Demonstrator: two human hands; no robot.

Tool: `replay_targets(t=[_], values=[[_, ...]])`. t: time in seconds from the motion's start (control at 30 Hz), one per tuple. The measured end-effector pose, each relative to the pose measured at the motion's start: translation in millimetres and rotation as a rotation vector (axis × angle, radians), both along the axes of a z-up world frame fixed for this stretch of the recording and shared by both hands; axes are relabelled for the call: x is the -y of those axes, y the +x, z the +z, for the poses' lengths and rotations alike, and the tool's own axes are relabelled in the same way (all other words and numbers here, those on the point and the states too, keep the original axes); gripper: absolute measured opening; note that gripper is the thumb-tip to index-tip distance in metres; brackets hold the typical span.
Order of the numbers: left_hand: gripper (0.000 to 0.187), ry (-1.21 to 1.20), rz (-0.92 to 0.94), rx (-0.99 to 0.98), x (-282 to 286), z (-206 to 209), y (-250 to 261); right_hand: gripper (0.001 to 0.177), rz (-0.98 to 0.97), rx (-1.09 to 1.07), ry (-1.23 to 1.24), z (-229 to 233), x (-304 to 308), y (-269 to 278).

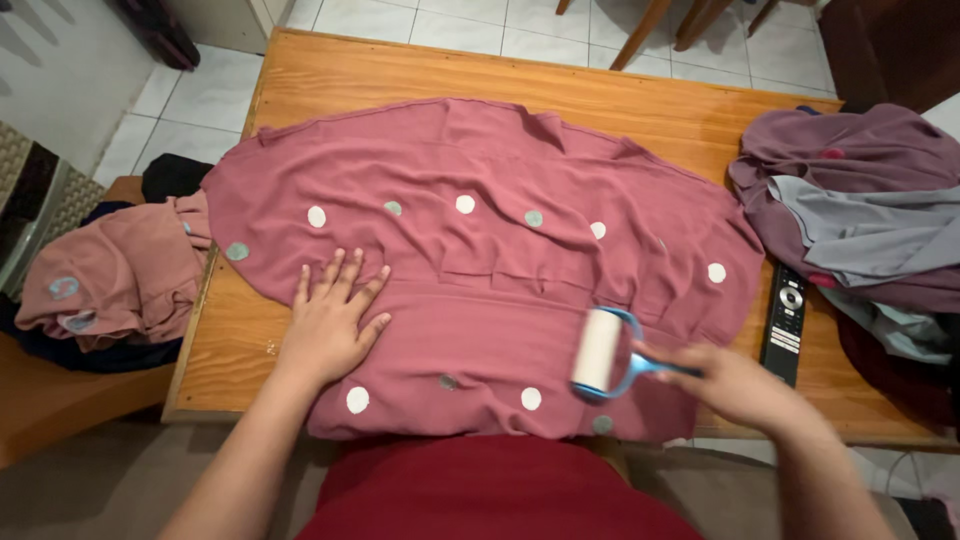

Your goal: The person uses a lint roller to clean a pink polka-dotted dress laid out on a wooden table. They repeatedly roll the sticky roller over the fabric, flip the dress to treat both sides, and smooth the material with their hands.

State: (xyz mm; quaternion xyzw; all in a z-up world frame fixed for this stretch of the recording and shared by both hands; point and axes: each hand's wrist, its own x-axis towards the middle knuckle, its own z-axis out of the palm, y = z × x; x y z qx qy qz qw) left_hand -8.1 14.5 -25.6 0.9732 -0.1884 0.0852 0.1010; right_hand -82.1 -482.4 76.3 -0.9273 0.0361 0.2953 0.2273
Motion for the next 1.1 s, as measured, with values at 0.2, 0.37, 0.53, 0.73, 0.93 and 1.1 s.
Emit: replay_targets(t=[0.2,0.37,0.53,0.73,0.93,1.1], values=[[0.066,-0.016,-0.011,0.024,3.1,1.1,1.3,0.048,-0.01,0.006,0.056,-9.9,-17.0,13.4],[0.064,-0.015,-0.019,0.044,-2.3,-9.0,0.3,0.048,0.32,0.288,0.321,-33.1,-148.0,82.6],[0.064,-0.011,0.018,0.037,-12.7,-9.9,-0.8,0.048,0.374,0.329,0.312,-41.7,-220.0,105.1],[0.068,0.147,0.276,-0.141,-47.9,-2.3,-7.7,0.047,0.152,0.162,0.483,-41.1,-78.3,62.8],[0.103,-0.159,0.481,0.23,-43.7,-5.8,-31.9,0.05,-0.397,0.14,0.148,-43.5,81.7,-59.0],[0.095,-0.01,0.738,-0.08,-41.3,16.6,-49.4,0.057,-0.712,0.331,0.31,-86.5,85.1,-96.4]])
